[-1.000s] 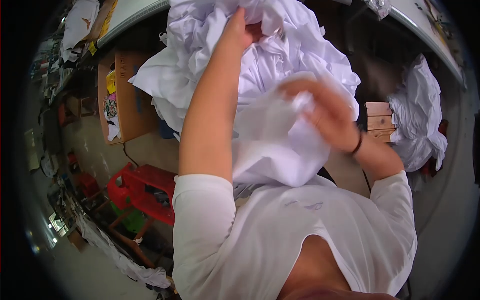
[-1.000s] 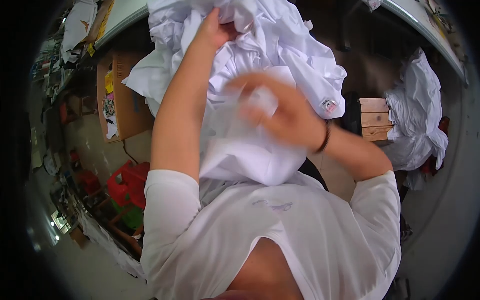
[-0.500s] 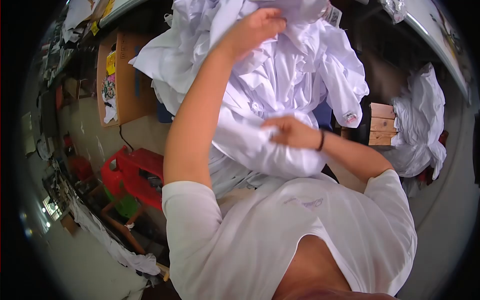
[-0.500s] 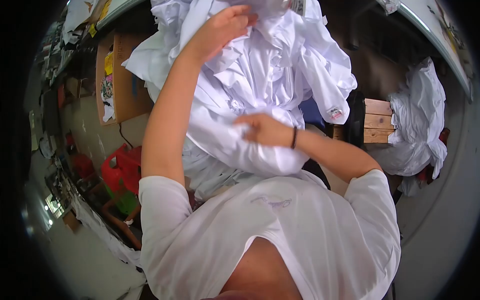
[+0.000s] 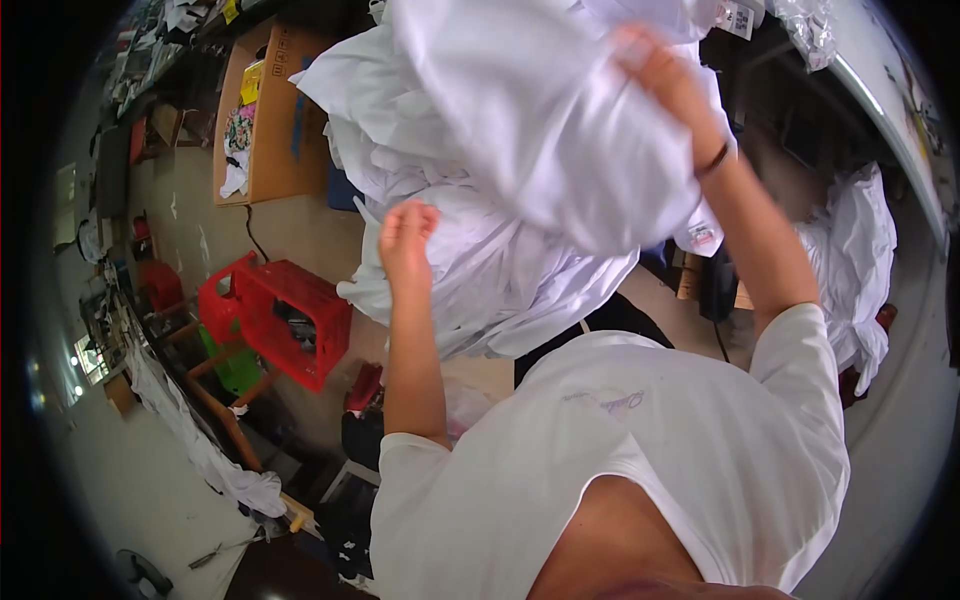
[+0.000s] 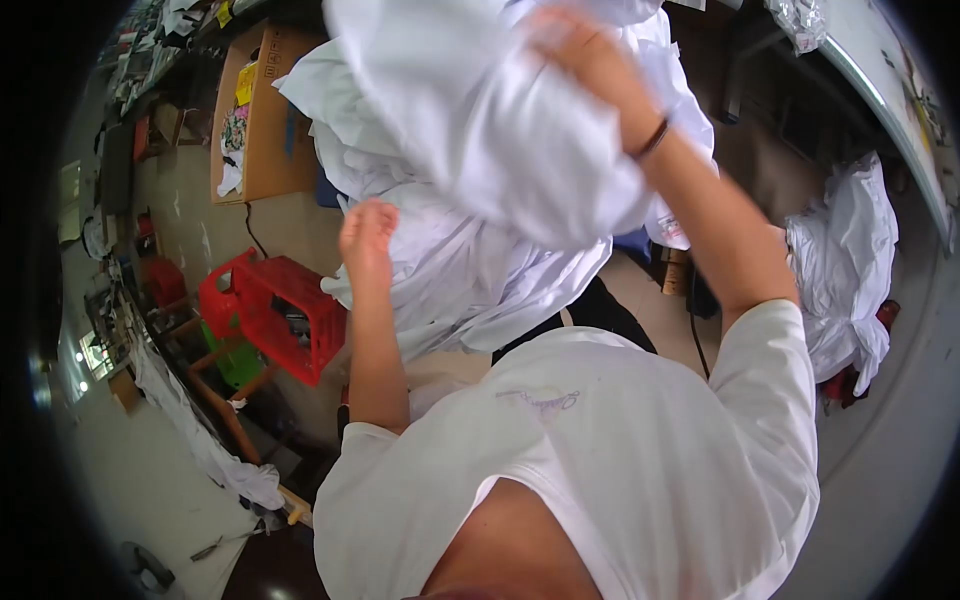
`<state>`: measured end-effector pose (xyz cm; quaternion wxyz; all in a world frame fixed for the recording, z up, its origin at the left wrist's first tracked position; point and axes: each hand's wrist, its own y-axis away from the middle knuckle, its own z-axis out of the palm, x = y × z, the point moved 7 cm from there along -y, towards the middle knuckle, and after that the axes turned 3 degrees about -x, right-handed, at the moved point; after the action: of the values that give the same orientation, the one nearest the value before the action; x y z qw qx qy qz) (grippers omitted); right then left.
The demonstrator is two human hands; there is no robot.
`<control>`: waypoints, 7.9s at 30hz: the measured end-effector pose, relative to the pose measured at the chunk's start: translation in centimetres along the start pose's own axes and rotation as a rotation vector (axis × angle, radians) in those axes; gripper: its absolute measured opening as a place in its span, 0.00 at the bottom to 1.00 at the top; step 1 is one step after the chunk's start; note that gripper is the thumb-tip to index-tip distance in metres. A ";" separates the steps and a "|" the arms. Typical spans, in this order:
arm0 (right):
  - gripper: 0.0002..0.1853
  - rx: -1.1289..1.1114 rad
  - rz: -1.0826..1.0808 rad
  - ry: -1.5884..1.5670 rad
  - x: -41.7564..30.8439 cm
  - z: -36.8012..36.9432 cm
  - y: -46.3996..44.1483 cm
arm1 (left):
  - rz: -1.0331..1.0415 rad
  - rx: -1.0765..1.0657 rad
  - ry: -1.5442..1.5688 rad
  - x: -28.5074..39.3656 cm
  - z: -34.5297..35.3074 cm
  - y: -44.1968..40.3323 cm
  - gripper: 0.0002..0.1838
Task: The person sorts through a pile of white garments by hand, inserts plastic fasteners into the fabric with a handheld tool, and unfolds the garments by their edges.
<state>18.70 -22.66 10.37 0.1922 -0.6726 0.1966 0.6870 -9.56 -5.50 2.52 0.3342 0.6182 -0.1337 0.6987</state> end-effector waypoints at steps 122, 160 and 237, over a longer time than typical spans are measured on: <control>0.10 -0.026 0.038 -0.415 2.1 -1.6 -8.9 | 0.166 -0.495 -1.722 -6.6 16.4 -20.8 0.56; 0.06 0.592 0.450 0.816 20.0 -2.0 30.1 | 0.533 -0.466 -1.462 -6.2 9.7 -1.6 0.07; 0.07 1.301 0.770 0.659 -0.1 31.4 40.2 | 1.291 -1.305 -1.198 -3.3 10.6 0.3 0.08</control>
<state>-29.20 -40.17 11.54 0.2268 -0.4793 0.8185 0.2210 -1.48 -13.05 1.52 0.0493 0.3752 -0.9174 0.1234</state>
